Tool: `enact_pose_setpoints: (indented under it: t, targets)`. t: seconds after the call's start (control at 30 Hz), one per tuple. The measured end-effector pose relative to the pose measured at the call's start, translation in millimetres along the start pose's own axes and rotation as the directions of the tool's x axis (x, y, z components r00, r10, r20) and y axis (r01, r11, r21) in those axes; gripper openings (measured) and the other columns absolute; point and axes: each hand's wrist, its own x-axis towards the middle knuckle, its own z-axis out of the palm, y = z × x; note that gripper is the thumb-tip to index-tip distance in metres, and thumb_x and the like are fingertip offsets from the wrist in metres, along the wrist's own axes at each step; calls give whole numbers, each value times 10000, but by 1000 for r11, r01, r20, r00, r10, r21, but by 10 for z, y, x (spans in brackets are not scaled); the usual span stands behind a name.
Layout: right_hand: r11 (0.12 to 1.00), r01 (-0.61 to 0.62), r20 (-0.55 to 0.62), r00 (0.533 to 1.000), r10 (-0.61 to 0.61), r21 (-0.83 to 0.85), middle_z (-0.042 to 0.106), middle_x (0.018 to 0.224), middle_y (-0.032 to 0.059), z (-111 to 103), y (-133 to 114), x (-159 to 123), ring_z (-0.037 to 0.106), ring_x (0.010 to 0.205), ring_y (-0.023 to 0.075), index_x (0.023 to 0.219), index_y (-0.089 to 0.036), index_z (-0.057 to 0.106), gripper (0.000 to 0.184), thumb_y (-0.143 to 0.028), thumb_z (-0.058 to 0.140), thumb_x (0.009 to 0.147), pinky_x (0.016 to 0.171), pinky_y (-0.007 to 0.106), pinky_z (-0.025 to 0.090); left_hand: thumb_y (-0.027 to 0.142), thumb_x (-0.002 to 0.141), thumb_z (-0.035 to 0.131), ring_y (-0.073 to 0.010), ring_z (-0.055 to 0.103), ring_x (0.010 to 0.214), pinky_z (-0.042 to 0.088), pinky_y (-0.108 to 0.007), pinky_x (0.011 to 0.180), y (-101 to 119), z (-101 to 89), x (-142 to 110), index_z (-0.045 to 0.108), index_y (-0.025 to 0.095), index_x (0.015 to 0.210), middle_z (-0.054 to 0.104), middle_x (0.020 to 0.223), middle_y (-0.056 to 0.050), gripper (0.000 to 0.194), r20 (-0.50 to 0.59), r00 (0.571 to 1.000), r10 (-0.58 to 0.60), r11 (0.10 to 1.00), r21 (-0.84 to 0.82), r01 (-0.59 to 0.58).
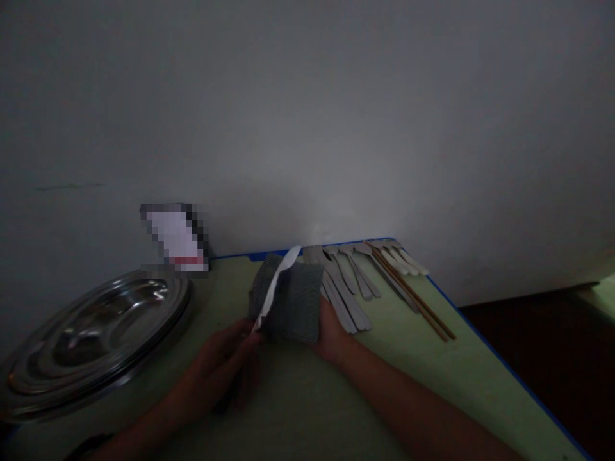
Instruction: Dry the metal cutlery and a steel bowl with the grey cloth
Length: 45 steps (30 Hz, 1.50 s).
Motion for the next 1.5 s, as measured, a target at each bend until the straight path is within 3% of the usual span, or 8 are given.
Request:
enact_pose_setpoints:
  t: [0.1,0.43,0.6,0.77,0.9,1.1,1.3,1.5]
  targets:
    - [997,-50,43,998,53,-64,711,786,45,-6,3,3,649,789,188,758,-179,671,167,-333,636,704,771,338,493,504,837,469,-108,518,286,345,-158,275,9,10,20,485,179,892,630,491,23,330,-23,999,-45,999,3,45]
    - [945,155,115,985,-127,-289,698,865,-1,-95,123,21,623,894,165,880,-220,683,226,-176,715,661,885,313,432,397,821,529,-122,521,352,379,-191,351,30,-10,7,577,199,890,617,513,19,215,65,998,18,996,84,-24]
    - [973,113,48,993,-106,-201,685,780,-4,6,111,-7,624,813,149,797,-211,691,118,-223,701,680,840,305,450,422,829,501,-114,494,368,367,-196,361,24,-28,4,558,187,897,576,524,24,251,104,995,-6,997,72,-1]
    - [989,146,-101,985,-143,20,687,761,-18,66,68,45,629,792,153,735,-222,670,88,-187,686,657,815,303,466,317,813,556,-124,532,581,416,-207,502,36,-60,-31,504,207,1088,587,707,12,300,124,986,115,965,221,-140]
    - [986,134,-156,981,-117,101,689,734,-22,58,45,106,634,802,165,734,-231,650,87,-167,642,675,799,321,478,391,875,476,-86,467,500,387,-187,452,23,-51,-52,326,244,1221,562,733,33,405,139,987,83,991,92,-96]
    - [990,85,-139,988,-70,111,691,718,-9,83,15,72,618,895,194,716,-212,643,137,-142,583,614,822,322,479,429,901,427,-55,395,428,325,-150,387,-4,-48,-40,336,245,1068,519,674,64,264,101,987,126,991,36,-130]
    - [983,-121,-68,989,131,138,689,664,32,110,-74,14,639,861,237,708,-216,662,215,-392,539,694,767,377,505,431,904,418,-61,406,427,327,-154,386,-29,-61,-40,336,244,1071,508,657,68,264,79,984,160,986,30,-163]
    - [985,-68,-35,997,75,158,726,787,24,91,-107,-8,652,825,189,803,-202,689,285,-440,560,717,797,315,502,393,903,428,-81,401,482,318,-166,425,1,-56,-49,386,235,1045,494,635,65,217,123,981,148,972,166,-168]
